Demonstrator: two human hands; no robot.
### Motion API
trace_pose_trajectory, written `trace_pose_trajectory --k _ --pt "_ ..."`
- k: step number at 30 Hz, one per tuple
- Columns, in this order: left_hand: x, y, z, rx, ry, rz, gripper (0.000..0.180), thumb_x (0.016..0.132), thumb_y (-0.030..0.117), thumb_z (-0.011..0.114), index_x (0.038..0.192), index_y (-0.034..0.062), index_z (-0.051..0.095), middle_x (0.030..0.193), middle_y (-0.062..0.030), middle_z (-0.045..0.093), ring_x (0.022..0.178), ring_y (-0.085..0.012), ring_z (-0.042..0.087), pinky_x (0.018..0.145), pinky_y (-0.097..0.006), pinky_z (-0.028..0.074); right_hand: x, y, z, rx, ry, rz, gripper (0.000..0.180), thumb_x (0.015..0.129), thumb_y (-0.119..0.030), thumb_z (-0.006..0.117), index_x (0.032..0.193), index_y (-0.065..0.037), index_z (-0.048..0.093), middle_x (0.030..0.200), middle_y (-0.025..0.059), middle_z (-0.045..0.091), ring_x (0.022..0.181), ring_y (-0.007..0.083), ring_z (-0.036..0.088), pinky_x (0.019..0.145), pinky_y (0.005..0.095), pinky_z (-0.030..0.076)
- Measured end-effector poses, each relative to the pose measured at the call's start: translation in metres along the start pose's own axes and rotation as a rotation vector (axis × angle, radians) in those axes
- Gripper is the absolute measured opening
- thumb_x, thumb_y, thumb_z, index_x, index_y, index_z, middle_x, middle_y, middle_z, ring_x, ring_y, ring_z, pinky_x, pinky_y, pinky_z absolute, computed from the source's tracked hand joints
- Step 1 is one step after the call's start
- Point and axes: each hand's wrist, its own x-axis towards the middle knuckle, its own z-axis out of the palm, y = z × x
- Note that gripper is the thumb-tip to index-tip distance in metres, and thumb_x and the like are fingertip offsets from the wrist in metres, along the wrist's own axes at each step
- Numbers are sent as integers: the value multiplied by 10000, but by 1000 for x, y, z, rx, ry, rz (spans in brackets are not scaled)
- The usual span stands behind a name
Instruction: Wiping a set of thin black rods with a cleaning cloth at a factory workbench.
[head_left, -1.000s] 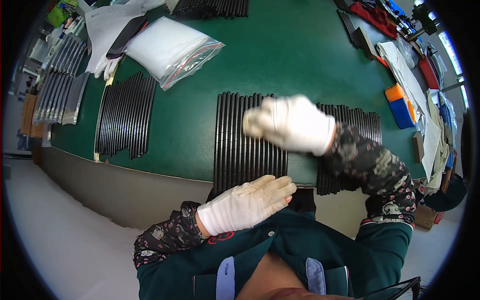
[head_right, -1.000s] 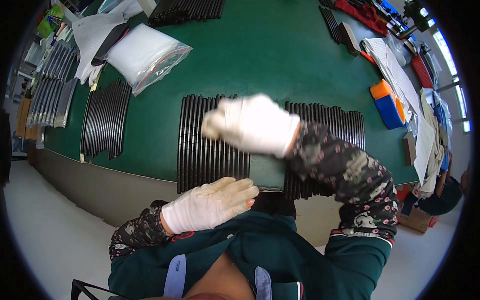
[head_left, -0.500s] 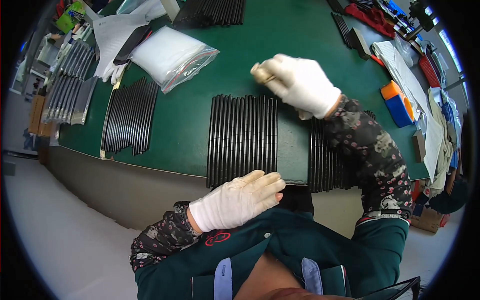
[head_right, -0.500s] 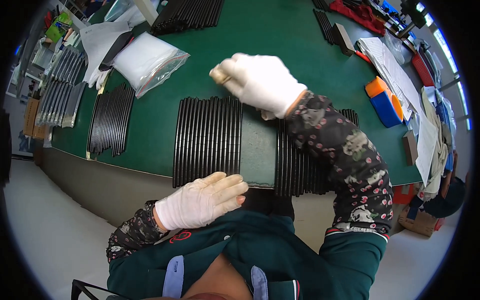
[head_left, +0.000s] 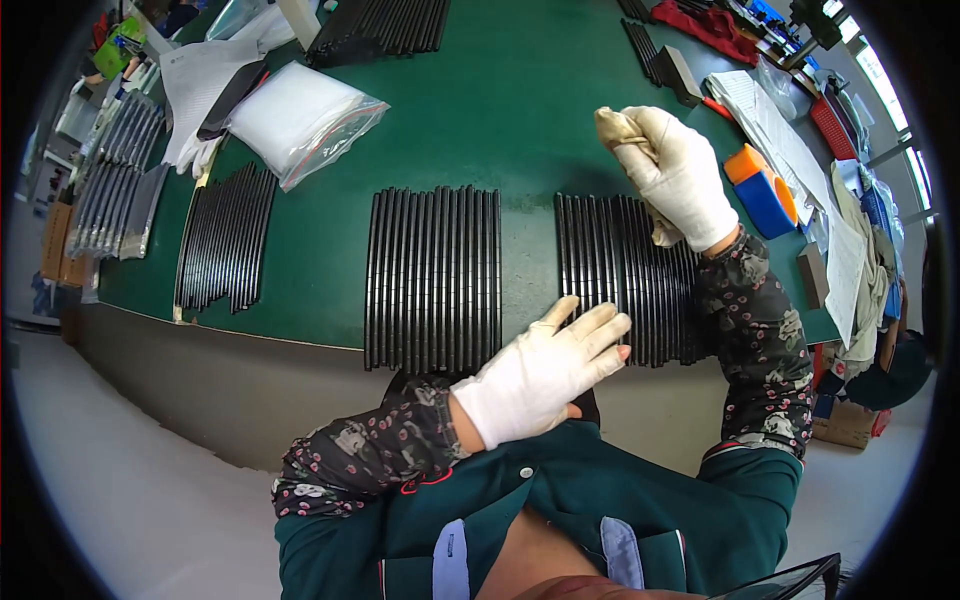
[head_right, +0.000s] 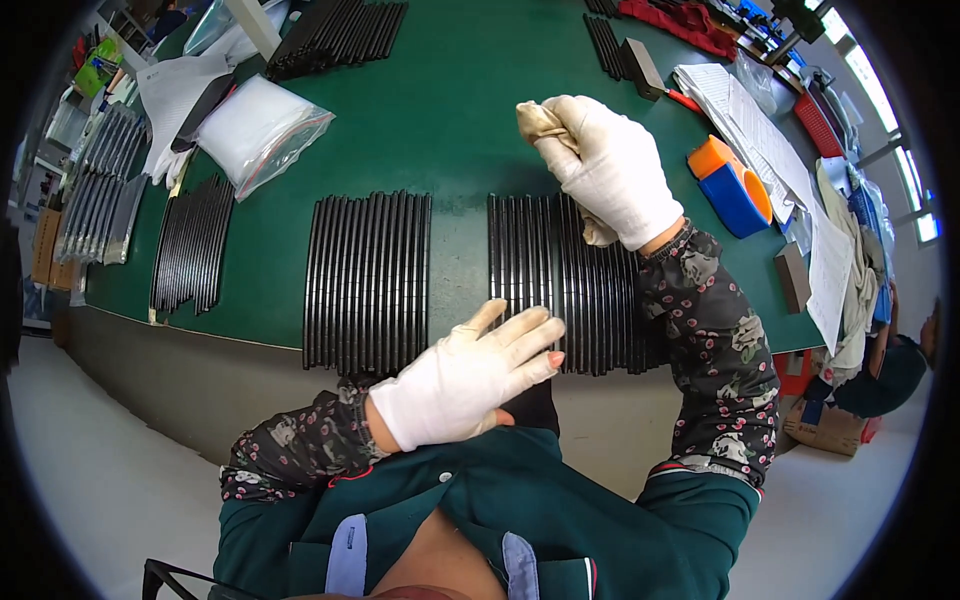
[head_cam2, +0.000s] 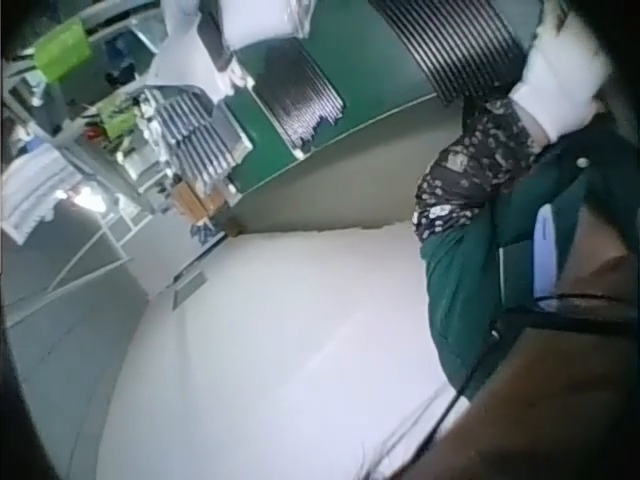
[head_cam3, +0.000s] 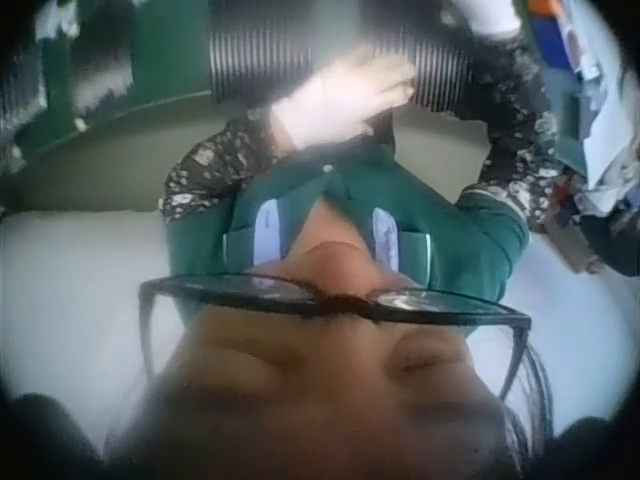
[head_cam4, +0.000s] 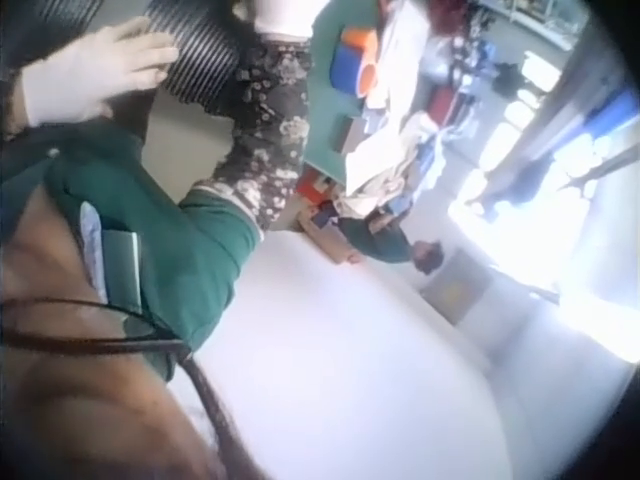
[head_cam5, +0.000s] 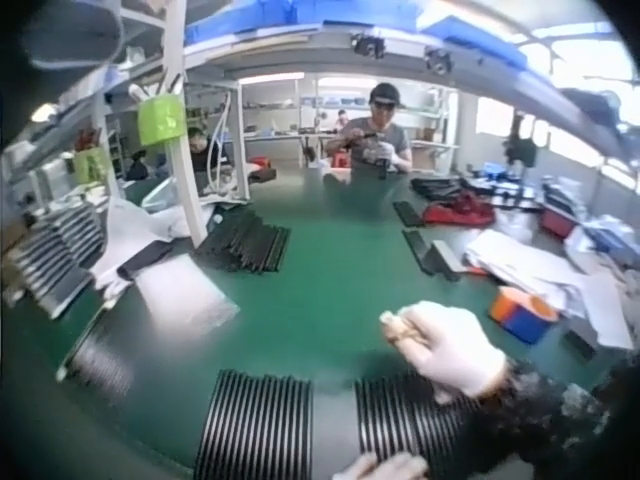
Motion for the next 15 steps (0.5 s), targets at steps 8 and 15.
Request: trace_pose_trajectory --k 8,15 --pt "-23 -4 -4 -27 20 57 788 673 329 795 1351 81 481 1441 -108 404 1372 -283 361 1086 -512 338 -23 -21 -7 2 -233 -29 153 892 -211 629 983 -88 636 815 107 635 701 298 659 638 375 541" --pt "-22 -6 -5 -138 -94 -8 529 780 179 628 1291 63 553 1356 -110 475 1313 -287 417 1096 -448 341 -44 -43 28 57 -536 -572 89 835 -201 612 898 -142 590 767 46 582 688 222 645 532 348 531"
